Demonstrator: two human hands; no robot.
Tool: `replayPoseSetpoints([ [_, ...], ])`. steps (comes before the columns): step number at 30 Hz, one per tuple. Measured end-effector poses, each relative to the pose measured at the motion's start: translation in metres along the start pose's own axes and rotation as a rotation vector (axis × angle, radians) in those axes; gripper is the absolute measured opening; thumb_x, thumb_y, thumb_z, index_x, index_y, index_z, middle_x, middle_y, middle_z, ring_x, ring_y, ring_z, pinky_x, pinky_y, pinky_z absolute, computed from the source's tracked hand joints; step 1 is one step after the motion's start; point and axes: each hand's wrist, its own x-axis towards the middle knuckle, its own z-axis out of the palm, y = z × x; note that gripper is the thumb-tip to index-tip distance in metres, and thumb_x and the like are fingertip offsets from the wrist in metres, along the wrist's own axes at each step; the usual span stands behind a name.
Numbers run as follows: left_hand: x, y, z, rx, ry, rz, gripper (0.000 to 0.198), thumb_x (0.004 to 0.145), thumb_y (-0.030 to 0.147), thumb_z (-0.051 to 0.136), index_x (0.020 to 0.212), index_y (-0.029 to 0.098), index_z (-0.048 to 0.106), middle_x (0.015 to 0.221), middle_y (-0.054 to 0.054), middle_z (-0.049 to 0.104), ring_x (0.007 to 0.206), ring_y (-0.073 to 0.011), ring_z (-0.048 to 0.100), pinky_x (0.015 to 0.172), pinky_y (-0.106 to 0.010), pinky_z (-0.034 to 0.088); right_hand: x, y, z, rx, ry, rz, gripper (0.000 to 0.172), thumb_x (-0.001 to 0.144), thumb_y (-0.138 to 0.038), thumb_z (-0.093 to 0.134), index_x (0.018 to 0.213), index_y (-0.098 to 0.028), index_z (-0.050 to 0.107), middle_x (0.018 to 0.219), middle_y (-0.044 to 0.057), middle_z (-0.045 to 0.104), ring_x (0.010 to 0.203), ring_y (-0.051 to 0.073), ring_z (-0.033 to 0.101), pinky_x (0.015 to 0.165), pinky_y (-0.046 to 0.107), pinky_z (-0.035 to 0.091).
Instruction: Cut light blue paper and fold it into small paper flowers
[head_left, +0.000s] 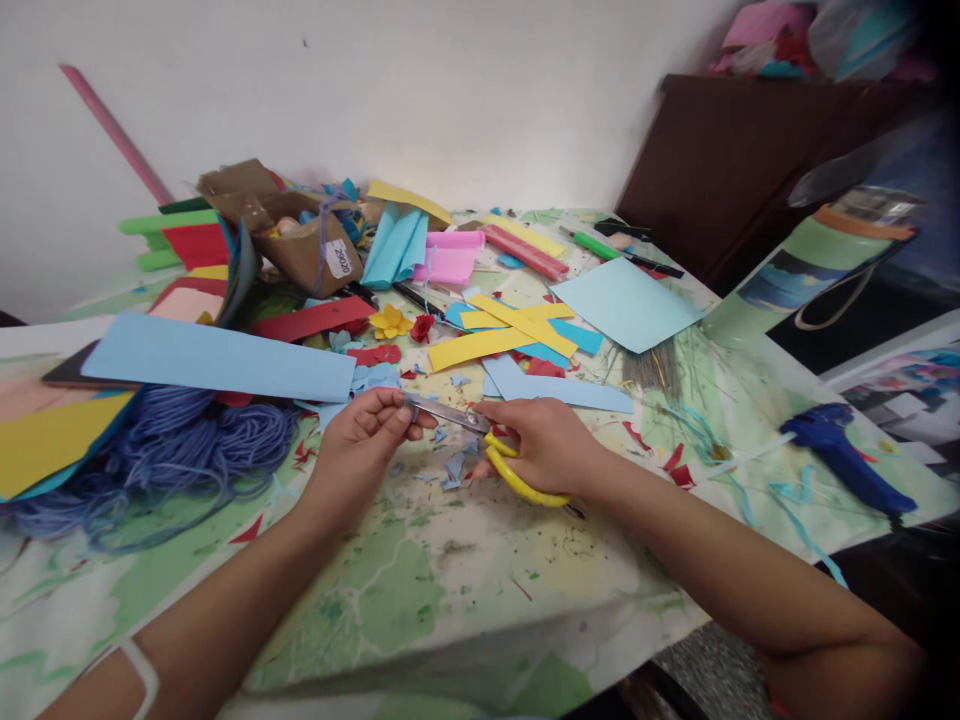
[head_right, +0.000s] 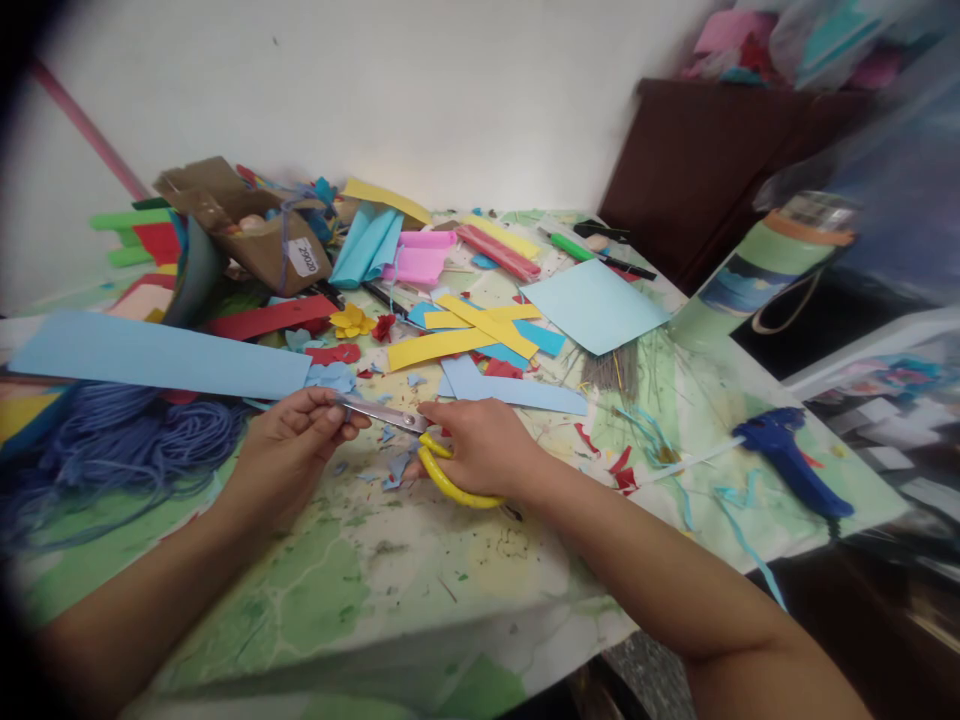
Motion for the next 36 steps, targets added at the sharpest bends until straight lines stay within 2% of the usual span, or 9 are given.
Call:
replayPoseSetpoints([
  [11,0.0011,-0.0011,-0.0012,-0.018,0.01,0.003,0.017,0.075,0.024,0.069,0.088,0.019,0.059,0.065,0.003,0.065,0.061,-0.0101,0.06,0.062,-0.021,0.047,0.0008,0.001,-0.001,-0.024,-0.032,-0.011,0.057,0.072,-0.062,0.064,0.114,-0.023,0.062,0.083,0.003,0.07,0.074,0.02,0.062,0.057,0.025,0.028],
  [19,0.0017,-0.0022,-0.0011,-0.034,0.014,-0.002,0.018,0.073,0.023,0.07,0.087,0.018,0.059,0.064,0.003,0.066,0.06,-0.0097,0.06,0.062,-0.021,0.047,0.0005,0.001,0.0004,-0.032,-0.025,-0.014,0.057,0.073,-0.06,0.064,0.116,-0.023,0.061,0.081,0.004,0.07,0.071,0.019,0.061,0.056,0.024,0.027],
  [25,0.0019,-0.0017,-0.0001,-0.042,0.007,0.004,0.019,0.073,0.023,0.071,0.087,0.017,0.059,0.071,0.0,0.07,0.06,-0.0086,0.06,0.062,-0.02,0.046,-0.0005,0.0023,0.0016,-0.023,-0.009,-0.013,0.054,0.076,-0.056,0.064,0.118,-0.023,0.061,0.075,0.003,0.069,0.067,0.016,0.06,0.056,0.024,0.027],
  [30,0.0005,0.0005,0.0006,-0.035,-0.003,0.013,0.018,0.074,0.024,0.071,0.085,0.017,0.06,0.073,-0.001,0.071,0.061,-0.0091,0.06,0.062,-0.02,0.046,-0.0003,-0.0003,-0.0007,0.006,-0.015,-0.009,0.04,0.078,-0.048,0.064,0.109,-0.023,0.065,0.074,0.001,0.069,0.062,0.014,0.058,0.054,0.023,0.027],
  [36,0.0012,-0.0015,-0.0011,-0.028,0.016,0.012,0.019,0.072,0.024,0.072,0.086,0.017,0.06,0.069,0.0,0.069,0.06,-0.0097,0.06,0.062,-0.021,0.046,-0.0002,-0.0006,-0.0007,-0.02,0.004,-0.011,0.052,0.072,-0.056,0.067,0.112,-0.023,0.063,0.078,0.003,0.07,0.069,0.018,0.062,0.056,0.024,0.028],
])
